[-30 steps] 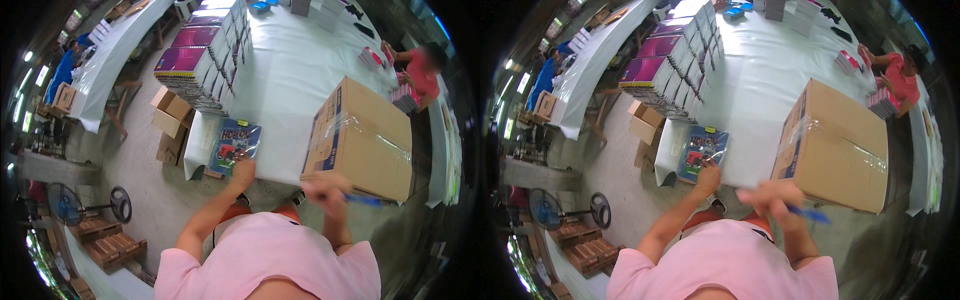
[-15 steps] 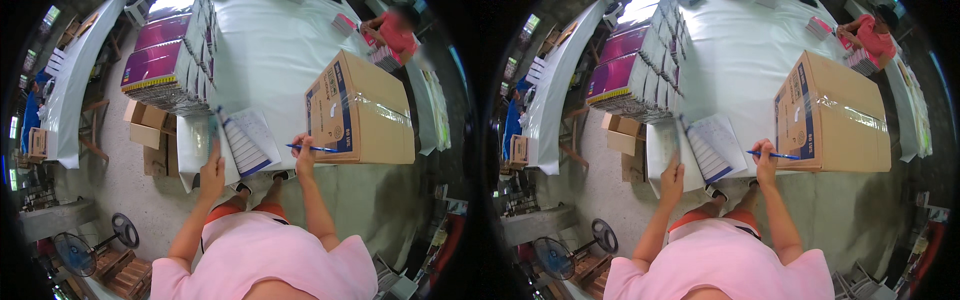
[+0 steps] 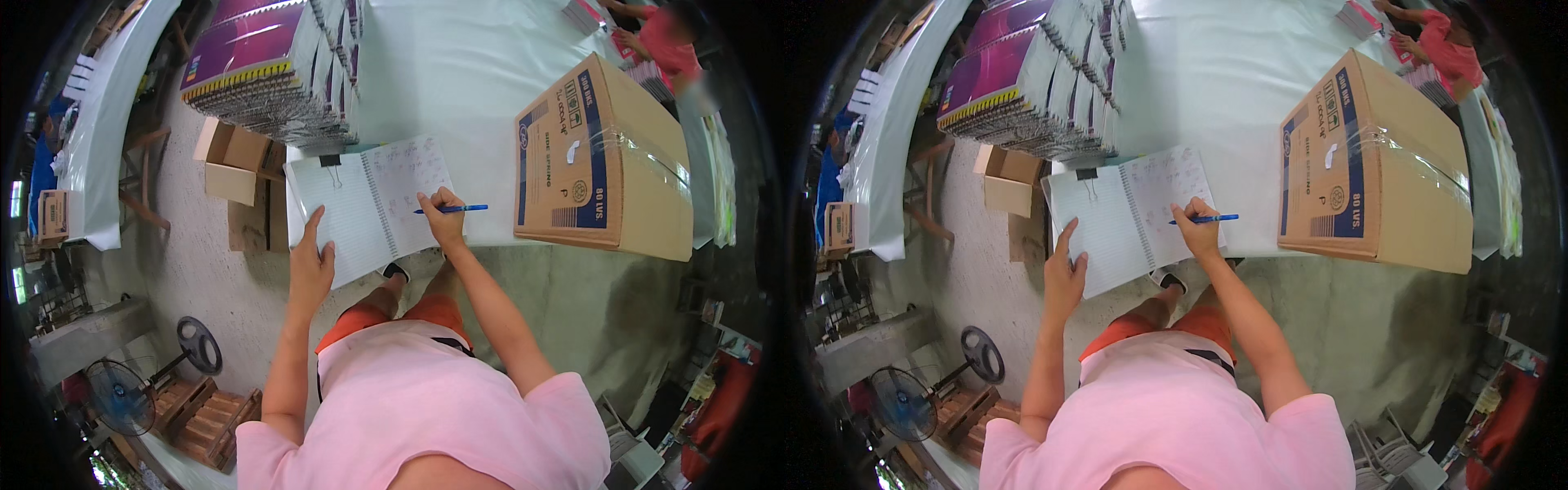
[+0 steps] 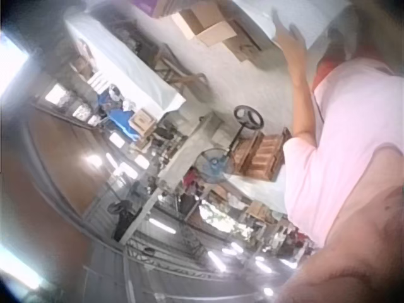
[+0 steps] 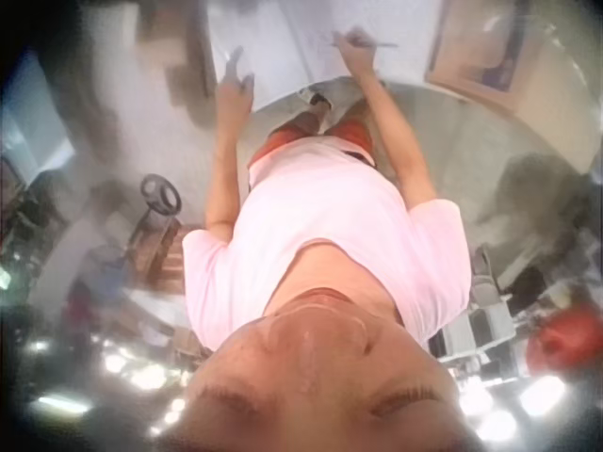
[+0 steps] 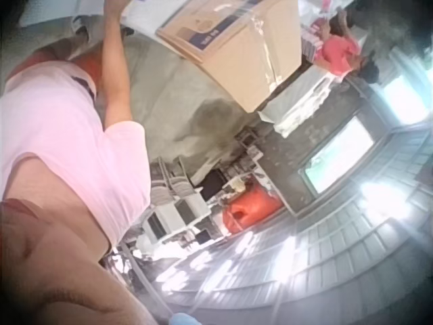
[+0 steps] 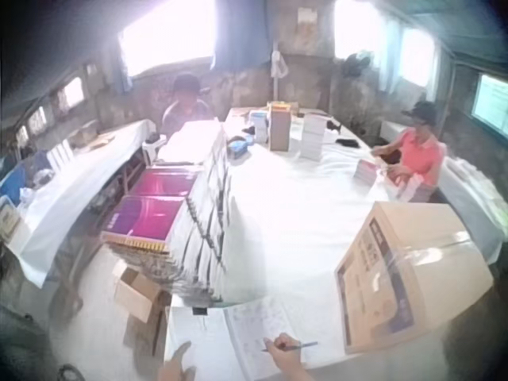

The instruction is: The person packs stacks of purple spiral-bound notebooks into a cardboard box, seals the box with tape, and writes on the box and a notebook. The person then opens another box and continues placing notebooks inside.

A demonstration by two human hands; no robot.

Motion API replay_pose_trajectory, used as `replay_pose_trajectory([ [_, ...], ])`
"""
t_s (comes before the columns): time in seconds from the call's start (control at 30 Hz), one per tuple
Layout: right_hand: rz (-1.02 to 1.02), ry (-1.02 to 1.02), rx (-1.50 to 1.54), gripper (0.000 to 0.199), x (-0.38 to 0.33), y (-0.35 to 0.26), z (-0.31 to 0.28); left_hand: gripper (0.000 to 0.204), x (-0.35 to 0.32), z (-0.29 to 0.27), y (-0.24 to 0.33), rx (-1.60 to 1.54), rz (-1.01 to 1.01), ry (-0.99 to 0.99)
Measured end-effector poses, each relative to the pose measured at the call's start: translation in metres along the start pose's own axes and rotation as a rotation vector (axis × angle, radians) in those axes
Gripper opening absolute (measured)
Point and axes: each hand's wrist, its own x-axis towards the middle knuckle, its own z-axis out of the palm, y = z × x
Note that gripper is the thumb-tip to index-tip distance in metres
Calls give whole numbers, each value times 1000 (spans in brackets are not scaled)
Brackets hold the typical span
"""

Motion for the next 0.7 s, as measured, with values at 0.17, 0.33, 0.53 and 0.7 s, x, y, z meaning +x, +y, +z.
replay_pose_trajectory([
  [0.17,-113,40,-66,39,-2,12,11,54,9,2,-23,-20,329,145],
  [0.33,-180,28,-183,38,-1,16,19,54,11,5,-26,-24,333,136],
  [0.53,-234,2,-261,36,-2,22,19,54,11,6,-23,-16,349,148],
  [0.7,-279,-23,-328,35,-2,16,22,56,9,8,-18,-20,326,141],
])
